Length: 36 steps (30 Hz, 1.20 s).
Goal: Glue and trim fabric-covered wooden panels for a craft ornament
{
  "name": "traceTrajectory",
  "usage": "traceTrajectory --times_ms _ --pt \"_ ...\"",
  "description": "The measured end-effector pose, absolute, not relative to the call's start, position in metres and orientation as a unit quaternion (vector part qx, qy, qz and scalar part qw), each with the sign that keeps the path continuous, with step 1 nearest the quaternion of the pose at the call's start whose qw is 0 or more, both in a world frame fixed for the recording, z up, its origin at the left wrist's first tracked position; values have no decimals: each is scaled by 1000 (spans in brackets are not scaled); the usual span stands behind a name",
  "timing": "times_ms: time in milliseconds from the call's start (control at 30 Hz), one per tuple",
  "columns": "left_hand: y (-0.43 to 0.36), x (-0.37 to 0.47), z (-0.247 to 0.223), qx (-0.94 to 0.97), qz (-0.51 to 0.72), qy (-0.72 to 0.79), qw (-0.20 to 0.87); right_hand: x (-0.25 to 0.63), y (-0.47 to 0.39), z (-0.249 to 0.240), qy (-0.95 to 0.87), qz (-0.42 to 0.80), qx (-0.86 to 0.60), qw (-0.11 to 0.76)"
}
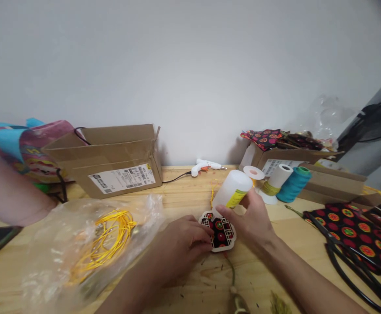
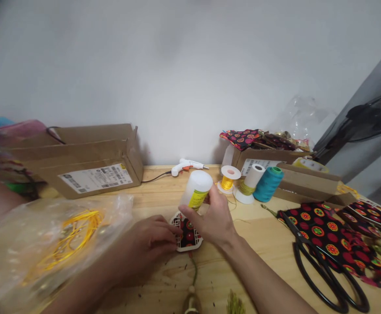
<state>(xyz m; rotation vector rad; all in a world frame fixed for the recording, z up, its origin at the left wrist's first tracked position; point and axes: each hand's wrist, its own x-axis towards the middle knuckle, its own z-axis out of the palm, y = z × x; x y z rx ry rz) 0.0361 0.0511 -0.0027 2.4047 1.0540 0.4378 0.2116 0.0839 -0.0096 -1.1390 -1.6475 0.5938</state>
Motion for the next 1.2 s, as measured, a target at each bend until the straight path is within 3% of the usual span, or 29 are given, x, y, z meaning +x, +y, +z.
traceTrajectory --times_ms 433,1200 --pt "51 36 -3 872 165 391 244 207 80 -10 -726 176 -480 459" --pt "51 37 -2 868 164 397 248 206 79 -6 -747 188 -450 453"
